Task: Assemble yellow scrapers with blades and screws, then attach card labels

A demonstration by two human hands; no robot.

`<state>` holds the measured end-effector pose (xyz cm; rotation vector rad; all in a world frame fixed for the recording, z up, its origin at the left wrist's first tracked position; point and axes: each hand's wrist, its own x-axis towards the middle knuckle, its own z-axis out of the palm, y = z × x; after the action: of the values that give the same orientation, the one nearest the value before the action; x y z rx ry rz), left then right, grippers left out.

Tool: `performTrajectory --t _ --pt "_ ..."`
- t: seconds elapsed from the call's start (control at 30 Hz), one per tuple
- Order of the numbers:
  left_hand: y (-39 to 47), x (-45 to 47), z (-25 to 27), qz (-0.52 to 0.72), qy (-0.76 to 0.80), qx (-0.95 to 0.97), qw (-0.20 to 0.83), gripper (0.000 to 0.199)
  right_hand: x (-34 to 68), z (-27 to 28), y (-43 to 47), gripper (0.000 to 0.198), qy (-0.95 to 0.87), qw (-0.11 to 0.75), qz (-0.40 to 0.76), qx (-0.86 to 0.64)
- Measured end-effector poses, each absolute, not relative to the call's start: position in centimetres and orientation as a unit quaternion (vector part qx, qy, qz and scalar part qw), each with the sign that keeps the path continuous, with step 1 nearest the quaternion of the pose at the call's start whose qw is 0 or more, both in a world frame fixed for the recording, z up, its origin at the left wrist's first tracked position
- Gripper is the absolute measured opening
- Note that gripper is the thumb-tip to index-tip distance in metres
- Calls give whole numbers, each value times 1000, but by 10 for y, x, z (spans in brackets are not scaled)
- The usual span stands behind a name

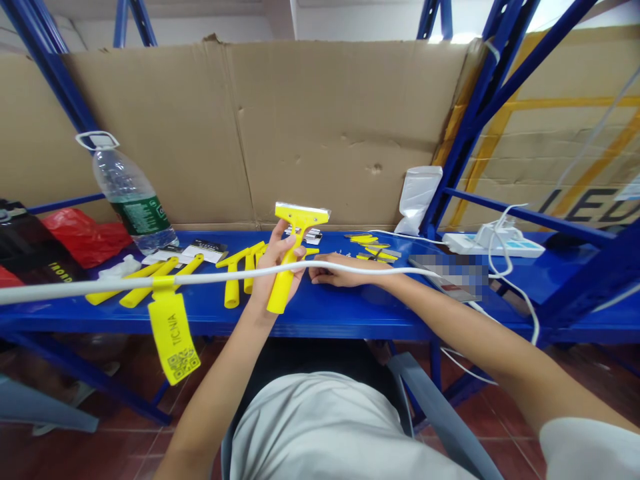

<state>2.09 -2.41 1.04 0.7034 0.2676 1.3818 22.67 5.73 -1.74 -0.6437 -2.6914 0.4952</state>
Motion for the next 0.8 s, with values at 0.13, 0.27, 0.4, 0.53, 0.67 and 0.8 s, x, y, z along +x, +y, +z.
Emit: performTrajectory --t 0.13,0.27,0.4,0.53,0.67,0.8 --pt "-24 21 11 620 126 316 707 59 229 -18 61 7 -942 148 165 -252" --pt "-24 21 12 618 130 308 711 55 229 -21 62 8 -940 143 154 -268" --pt "-21 21 10 625 129 303 708 55 228 -21 60 11 -941 134 142 -275" --pt "-20 21 9 625 131 298 710 54 228 -19 58 10 -942 132 134 -279" --pt "-21 22 11 626 133 296 709 49 228 -19 57 9 -943 132 132 -275" --pt "-22 22 11 627 137 295 708 47 227 -19 57 10 -947 134 131 -261"
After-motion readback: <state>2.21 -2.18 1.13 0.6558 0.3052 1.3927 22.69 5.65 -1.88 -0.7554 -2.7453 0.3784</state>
